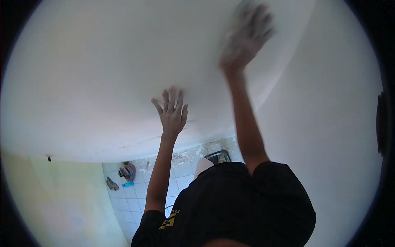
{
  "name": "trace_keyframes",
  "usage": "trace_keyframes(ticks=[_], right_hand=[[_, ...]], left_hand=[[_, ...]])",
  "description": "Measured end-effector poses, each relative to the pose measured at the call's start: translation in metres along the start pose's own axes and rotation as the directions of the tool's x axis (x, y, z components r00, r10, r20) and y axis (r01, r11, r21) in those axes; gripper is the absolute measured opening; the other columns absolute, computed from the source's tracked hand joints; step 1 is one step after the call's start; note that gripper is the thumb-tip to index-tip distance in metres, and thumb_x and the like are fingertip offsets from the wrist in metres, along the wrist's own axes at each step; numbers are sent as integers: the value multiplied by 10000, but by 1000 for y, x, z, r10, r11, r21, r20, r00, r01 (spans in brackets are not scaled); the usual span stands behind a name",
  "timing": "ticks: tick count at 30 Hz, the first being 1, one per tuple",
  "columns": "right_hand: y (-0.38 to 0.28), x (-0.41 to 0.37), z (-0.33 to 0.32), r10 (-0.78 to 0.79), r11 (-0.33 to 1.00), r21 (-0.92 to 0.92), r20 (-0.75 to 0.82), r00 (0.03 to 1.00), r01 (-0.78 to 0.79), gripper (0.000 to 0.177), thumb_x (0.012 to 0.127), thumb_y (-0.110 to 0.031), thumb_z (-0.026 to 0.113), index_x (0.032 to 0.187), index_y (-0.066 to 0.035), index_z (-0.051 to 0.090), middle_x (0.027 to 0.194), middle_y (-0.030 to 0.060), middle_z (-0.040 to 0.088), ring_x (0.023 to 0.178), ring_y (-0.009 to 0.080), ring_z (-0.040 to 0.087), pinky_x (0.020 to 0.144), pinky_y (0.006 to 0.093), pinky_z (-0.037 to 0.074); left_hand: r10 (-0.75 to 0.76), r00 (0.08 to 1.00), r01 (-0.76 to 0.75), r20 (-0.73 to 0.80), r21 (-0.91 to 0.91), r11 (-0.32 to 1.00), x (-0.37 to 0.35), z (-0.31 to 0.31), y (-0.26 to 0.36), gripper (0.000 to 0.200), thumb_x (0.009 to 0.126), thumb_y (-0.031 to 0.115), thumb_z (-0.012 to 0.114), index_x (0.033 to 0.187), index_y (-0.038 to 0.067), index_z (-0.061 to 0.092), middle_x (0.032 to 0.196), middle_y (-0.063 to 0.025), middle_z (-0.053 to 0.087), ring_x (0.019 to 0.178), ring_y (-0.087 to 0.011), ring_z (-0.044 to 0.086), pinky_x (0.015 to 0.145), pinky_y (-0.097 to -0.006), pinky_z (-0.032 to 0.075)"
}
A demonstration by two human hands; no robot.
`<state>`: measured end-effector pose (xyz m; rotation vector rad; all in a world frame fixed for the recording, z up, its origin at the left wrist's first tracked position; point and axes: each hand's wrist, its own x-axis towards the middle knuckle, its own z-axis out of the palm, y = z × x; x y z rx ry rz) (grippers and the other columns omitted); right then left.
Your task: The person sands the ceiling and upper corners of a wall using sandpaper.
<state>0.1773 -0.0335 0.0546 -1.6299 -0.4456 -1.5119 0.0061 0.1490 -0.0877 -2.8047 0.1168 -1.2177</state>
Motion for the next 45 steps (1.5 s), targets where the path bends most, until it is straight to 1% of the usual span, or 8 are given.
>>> trace_keyframes(ticks=[6,15,21,29,31,38,43,45], right_hand=[[7,-265,2,77,997,5,318,945,-83,522,978,-267,370,1460,-70,332,1551,203,192,1428,455,104,1086,683,15],[-48,66,-4,176,980,-97,-12,984,-176,528,961,-221,362,1459,-47,337,1544,207,215,1433,442,99,1121,606,10],[-10,24,-50,202,978,69,-95,975,-196,503,975,-219,348,1443,-37,359,1535,188,257,1436,409,137,1136,575,43],[15,-123,-18,847,527,160,-188,498,-835,571,1003,-309,280,1503,-47,194,1598,80,84,1472,241,10,1159,429,-88],[-15,-49,-16,557,810,-66,-221,801,-582,513,1000,-224,298,1487,-66,272,1588,83,148,1473,233,21,1154,418,-111],[-75,61,-66,97,995,26,-15,995,-97,516,925,-115,401,1436,-178,425,1559,124,233,1450,349,148,1148,563,-1],[6,-148,-48,452,865,359,-259,854,-350,666,1022,-442,227,1503,-3,86,1581,153,109,1465,305,42,1176,444,35],[12,-182,-63,431,891,-113,-100,897,-440,582,1038,-331,189,1492,25,110,1575,182,89,1456,343,70,1178,464,46]], left_hand=[[188,971,-173,148,-110,979,23,-13,-14,512,929,241,541,1423,165,428,1529,-104,309,1445,-293,199,1104,-656,47],[280,950,-257,137,-162,953,65,-73,-16,540,937,238,524,1453,183,376,1541,-104,283,1447,-289,195,1119,-628,43],[284,942,-284,177,-27,958,56,-73,23,524,946,281,502,1452,220,382,1555,-71,259,1456,-268,167,1118,-620,-29],[301,933,-290,196,-85,953,61,-81,17,511,939,269,511,1439,262,407,1548,-53,285,1447,-246,205,1129,-593,-11],[295,941,-289,163,-64,955,61,-84,21,506,942,267,513,1437,241,413,1553,-66,269,1448,-261,197,1121,-609,10],[221,975,-218,-23,93,972,56,-88,25,471,962,304,487,1423,219,440,1536,-43,313,1458,-236,168,1112,-611,2],[171,983,-149,-66,261,954,-20,-31,-7,445,960,344,476,1400,276,466,1540,14,305,1472,-206,94,1104,-630,51],[100,995,-98,1,174,980,-42,-26,-9,442,933,287,524,1374,264,498,1515,4,348,1471,-171,82,1050,-662,158]])
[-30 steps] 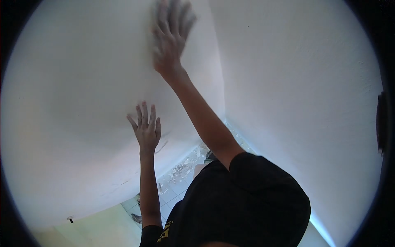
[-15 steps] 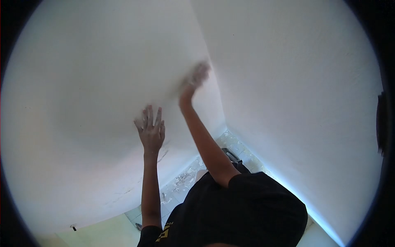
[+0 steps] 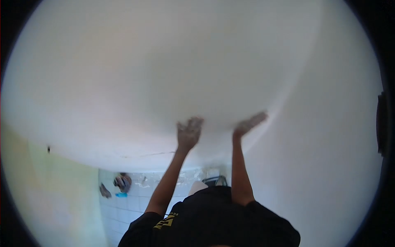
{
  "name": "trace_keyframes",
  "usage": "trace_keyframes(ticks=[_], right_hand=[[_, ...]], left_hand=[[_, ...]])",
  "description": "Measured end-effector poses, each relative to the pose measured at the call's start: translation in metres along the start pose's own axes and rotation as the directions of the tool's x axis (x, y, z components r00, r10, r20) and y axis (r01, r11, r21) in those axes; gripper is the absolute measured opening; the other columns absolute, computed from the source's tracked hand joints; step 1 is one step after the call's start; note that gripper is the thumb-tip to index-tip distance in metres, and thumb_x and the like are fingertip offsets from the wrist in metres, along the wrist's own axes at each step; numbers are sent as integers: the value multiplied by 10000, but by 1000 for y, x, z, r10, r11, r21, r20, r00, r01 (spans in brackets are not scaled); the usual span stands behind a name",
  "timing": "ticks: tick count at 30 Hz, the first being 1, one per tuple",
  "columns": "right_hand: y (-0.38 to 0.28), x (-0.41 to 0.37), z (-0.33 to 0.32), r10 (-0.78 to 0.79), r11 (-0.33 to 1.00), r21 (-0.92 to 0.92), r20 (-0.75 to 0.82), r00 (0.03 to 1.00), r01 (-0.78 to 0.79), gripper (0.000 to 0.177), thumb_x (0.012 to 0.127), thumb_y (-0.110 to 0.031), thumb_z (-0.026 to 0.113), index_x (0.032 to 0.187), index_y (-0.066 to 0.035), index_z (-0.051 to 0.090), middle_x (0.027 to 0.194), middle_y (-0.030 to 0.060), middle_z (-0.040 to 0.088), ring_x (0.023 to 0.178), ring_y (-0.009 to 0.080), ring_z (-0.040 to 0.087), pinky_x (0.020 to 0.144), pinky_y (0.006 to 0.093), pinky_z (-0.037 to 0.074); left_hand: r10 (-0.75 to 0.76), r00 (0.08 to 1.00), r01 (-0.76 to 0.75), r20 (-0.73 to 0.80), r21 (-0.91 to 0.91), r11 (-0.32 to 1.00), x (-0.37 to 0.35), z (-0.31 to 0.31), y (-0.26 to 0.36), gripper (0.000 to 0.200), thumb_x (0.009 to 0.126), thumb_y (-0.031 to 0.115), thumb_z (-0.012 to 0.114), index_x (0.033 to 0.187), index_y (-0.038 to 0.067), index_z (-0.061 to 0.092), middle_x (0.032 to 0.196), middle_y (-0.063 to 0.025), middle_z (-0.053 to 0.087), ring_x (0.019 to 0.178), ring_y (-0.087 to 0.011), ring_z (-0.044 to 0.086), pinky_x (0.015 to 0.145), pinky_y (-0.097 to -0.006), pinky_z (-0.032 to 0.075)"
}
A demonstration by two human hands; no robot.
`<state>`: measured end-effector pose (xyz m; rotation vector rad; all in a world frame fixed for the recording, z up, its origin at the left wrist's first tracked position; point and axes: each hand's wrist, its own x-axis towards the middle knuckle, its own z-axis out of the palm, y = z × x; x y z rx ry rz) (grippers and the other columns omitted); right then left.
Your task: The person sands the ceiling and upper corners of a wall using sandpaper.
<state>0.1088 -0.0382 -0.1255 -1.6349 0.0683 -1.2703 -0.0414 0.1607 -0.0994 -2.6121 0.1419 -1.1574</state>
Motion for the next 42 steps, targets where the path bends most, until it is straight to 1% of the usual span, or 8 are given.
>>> trace_keyframes(ticks=[6,14,22,24,29,33,36,42], right_hand=[[-48,47,21,-127,863,-496,-25,992,98,584,1035,-354,180,1485,16,167,1540,208,212,1427,402,170,1141,568,141],[-128,110,56,-232,971,-62,-24,972,230,524,1035,-331,173,1486,-71,238,1541,151,241,1419,388,205,1130,602,168],[-171,84,67,-296,952,-55,93,951,302,544,1023,-342,137,1478,-79,277,1542,172,227,1420,405,180,1123,632,67],[-156,60,77,-619,785,6,74,782,620,551,1017,-361,169,1475,-88,305,1545,186,216,1426,429,133,1101,655,15],[-157,-46,67,-656,755,254,278,701,605,470,981,-330,372,1407,-149,457,1525,158,296,1442,404,118,1083,677,10],[-53,-144,43,-792,462,358,579,195,811,479,817,-265,598,1292,-325,571,1443,-81,445,1299,187,413,1107,596,142],[-37,-150,20,-659,486,377,751,47,789,473,793,-239,602,1256,-335,594,1406,-110,473,1244,151,444,1110,548,182],[-29,-134,9,-656,521,361,749,92,773,473,806,-190,591,1259,-326,590,1388,-127,484,1269,134,421,1122,524,184]], left_hand=[[-312,949,315,48,-177,932,-26,-5,12,478,923,279,556,1388,207,469,1494,-62,361,1420,-268,248,1076,-694,112],[-514,858,505,16,-215,836,-24,14,-7,502,933,262,535,1421,215,431,1514,-46,341,1421,-275,253,1103,-661,96],[-633,774,620,14,-217,754,-58,35,-10,538,929,219,532,1436,113,386,1509,-98,341,1410,-342,264,1101,-670,80],[-646,763,635,26,-216,742,-66,34,-10,550,935,214,519,1445,84,358,1516,-109,324,1414,-348,250,1105,-664,76],[-681,719,693,143,-237,681,-82,36,-12,579,930,171,505,1445,-2,306,1528,-150,279,1425,-373,202,1132,-613,80],[-678,727,656,111,-406,637,-101,38,-9,591,907,49,474,1453,-31,261,1524,-205,255,1427,-389,178,1146,-574,85],[-631,756,638,174,-411,651,-103,28,-8,607,901,51,480,1459,-27,252,1530,-199,246,1429,-386,175,1151,-562,83],[-510,801,599,314,-406,690,-101,15,14,633,900,73,492,1477,11,240,1548,-170,220,1446,-351,138,1156,-549,92]])
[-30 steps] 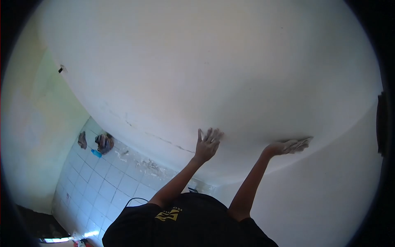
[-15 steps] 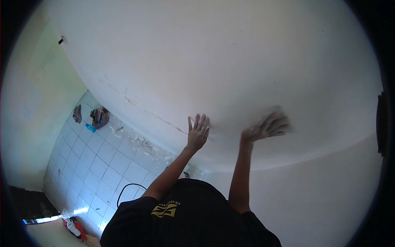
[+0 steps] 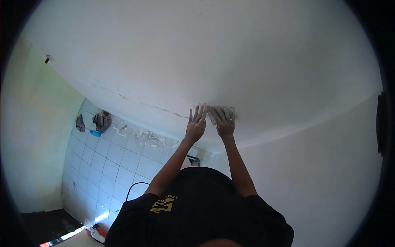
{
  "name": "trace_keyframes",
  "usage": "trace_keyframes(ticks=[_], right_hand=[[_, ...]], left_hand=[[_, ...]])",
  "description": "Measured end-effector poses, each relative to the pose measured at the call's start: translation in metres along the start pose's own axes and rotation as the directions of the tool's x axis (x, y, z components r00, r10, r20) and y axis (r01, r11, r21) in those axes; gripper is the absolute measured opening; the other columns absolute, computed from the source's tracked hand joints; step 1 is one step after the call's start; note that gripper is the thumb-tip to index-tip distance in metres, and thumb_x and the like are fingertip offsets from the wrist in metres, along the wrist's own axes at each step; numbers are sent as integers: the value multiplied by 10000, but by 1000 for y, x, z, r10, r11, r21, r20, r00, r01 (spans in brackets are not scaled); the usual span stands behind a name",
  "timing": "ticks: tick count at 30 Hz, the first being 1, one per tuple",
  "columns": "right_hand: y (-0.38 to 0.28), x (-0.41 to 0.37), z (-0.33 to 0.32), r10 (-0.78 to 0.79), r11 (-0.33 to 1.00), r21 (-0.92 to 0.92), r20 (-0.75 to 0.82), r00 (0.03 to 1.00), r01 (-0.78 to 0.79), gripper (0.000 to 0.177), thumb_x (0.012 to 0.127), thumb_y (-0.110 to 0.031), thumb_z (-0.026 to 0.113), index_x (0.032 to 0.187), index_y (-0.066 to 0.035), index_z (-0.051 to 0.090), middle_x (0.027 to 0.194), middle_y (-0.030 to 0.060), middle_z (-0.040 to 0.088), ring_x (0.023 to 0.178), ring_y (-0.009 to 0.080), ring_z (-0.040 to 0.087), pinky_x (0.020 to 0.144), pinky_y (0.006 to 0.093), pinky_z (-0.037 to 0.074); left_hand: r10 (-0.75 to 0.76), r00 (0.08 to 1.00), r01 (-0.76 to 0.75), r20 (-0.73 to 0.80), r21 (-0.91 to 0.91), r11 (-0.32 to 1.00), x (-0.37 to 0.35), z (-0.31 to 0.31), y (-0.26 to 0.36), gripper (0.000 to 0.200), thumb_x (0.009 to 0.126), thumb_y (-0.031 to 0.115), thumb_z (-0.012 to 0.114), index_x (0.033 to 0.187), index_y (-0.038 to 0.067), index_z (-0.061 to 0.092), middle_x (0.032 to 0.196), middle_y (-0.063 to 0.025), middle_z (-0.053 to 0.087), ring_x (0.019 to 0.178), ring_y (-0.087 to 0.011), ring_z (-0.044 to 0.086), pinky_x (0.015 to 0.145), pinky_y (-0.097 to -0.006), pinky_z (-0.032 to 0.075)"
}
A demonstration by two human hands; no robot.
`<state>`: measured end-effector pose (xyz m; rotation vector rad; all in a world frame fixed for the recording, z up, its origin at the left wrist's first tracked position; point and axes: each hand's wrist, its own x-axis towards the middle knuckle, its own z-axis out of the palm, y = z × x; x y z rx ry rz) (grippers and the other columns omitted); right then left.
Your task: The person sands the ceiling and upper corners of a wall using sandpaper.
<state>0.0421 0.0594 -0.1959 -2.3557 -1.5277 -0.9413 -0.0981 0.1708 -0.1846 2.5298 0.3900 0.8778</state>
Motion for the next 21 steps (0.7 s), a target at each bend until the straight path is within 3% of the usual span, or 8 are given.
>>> trace_keyframes(ticks=[2,5,7,8,11,14,16,21], right_hand=[[9,-2,-4,6,1000,-13,53,999,-5,482,810,-203,593,1272,-342,580,1394,-123,481,1272,141,422,1106,544,203],[29,-6,-21,79,997,0,-91,993,-79,499,808,-212,594,1283,-363,569,1408,-98,475,1309,141,401,1107,597,178],[49,-2,-37,155,988,46,-243,958,-148,478,871,-210,546,1329,-344,539,1461,17,439,1403,261,305,1109,655,48],[59,2,-47,161,987,44,-254,954,-155,478,871,-210,546,1329,-344,539,1461,17,439,1403,261,305,1109,655,48],[82,25,-88,213,973,5,-395,894,-230,449,916,-233,483,1362,-283,517,1504,132,348,1432,323,224,1104,664,-5],[94,52,-138,406,913,164,-431,806,-373,584,834,-94,487,1394,-258,480,1513,209,293,1433,380,185,1094,675,8],[101,65,-156,431,902,231,-549,716,-365,472,953,-201,372,1412,-120,449,1514,265,247,1429,408,181,1106,634,6],[121,71,-168,456,886,233,-596,662,-401,513,906,-164,390,1413,-125,450,1517,256,249,1422,432,183,1103,640,30]], left_hand=[[21,1000,-21,23,-11,1000,1,-2,3,638,900,76,502,1478,12,239,1551,-176,205,1448,-351,122,1157,-550,84],[88,996,-88,17,-5,996,0,0,14,598,893,79,501,1457,24,307,1544,-151,248,1442,-330,176,1154,-549,108],[136,991,-136,-4,-30,990,5,-5,22,583,886,81,517,1441,29,344,1536,-148,268,1439,-324,192,1152,-552,116],[149,989,-149,-5,-26,988,9,-7,25,583,886,81,517,1441,29,344,1536,-148,268,1439,-324,192,1152,-552,116],[247,968,-248,-38,-23,969,22,-10,39,587,880,86,531,1439,49,357,1527,-133,297,1436,-311,210,1152,-555,122],[354,935,-354,17,-7,935,40,-21,55,575,884,94,530,1435,64,370,1526,-115,307,1434,-290,224,1154,-553,121],[425,905,-425,14,17,905,54,-23,63,562,888,112,531,1430,86,385,1525,-95,314,1432,-263,239,1155,-551,122],[514,857,-513,38,174,841,90,-34,90,551,909,206,533,1434,117,393,1532,-69,308,1436,-229,233,1139,-584,118]])
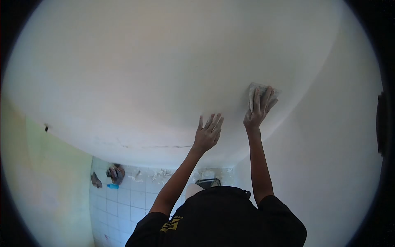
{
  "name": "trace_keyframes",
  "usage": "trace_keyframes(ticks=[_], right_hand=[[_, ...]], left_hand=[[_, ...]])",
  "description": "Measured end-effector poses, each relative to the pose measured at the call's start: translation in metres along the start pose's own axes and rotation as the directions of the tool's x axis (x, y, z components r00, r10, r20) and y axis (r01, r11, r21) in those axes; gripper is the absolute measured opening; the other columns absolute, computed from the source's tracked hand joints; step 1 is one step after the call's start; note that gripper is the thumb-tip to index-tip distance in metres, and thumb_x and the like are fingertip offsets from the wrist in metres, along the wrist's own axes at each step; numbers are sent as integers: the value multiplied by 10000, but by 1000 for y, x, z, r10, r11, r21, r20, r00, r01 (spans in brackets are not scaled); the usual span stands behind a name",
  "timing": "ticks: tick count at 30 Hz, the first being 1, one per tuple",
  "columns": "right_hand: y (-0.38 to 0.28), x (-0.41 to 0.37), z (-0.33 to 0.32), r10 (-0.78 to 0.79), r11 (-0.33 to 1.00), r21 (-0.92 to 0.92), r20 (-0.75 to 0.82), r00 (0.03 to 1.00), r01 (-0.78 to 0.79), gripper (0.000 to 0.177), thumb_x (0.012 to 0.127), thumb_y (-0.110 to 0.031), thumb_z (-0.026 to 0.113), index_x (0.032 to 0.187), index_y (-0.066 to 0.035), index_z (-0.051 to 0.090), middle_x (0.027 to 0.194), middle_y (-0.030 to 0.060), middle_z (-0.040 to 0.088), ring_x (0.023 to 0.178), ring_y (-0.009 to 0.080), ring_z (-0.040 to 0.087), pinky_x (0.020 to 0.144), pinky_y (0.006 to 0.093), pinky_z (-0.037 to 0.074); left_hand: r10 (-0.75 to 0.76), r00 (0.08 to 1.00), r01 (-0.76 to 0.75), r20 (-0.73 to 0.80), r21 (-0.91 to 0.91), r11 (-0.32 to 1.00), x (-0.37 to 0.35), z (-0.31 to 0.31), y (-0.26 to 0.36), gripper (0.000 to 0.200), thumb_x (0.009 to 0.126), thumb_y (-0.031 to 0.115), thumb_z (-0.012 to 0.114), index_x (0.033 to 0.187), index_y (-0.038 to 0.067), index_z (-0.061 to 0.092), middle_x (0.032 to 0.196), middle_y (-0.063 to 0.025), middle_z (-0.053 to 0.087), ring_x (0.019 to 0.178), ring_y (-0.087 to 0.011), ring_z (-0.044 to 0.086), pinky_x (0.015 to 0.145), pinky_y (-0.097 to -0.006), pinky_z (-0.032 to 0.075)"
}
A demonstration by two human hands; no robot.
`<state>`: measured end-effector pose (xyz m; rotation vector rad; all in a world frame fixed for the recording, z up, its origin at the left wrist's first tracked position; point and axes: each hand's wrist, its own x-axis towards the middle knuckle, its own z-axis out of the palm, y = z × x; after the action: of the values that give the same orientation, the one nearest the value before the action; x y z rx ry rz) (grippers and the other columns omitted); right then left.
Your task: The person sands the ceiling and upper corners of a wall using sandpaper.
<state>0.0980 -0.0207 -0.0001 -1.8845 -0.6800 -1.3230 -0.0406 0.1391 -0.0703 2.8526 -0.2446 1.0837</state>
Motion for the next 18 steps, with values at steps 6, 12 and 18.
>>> trace_keyframes(ticks=[6,12,18], right_hand=[[9,17,3,0,1000,12,-55,998,1,469,978,-272,400,1421,-121,432,1514,259,251,1423,433,174,1114,620,39],[16,20,15,-28,1000,-9,-116,993,27,469,958,-292,444,1398,-128,469,1515,237,270,1428,410,181,1119,619,43],[16,16,21,5,1000,-19,-169,986,-8,478,907,-390,517,1364,-247,513,1504,169,330,1382,401,306,1095,664,116]], left_hand=[[-5,998,16,-70,154,988,30,6,-13,546,936,272,506,1445,122,378,1541,-42,291,1453,-210,176,1101,-666,51],[53,992,-19,-110,293,956,24,23,-23,513,946,299,493,1422,125,419,1544,-32,283,1463,-217,127,1099,-670,24],[142,989,-115,-49,354,928,14,43,-19,486,943,308,483,1410,181,451,1538,2,301,1450,-212,172,1098,-645,73]])
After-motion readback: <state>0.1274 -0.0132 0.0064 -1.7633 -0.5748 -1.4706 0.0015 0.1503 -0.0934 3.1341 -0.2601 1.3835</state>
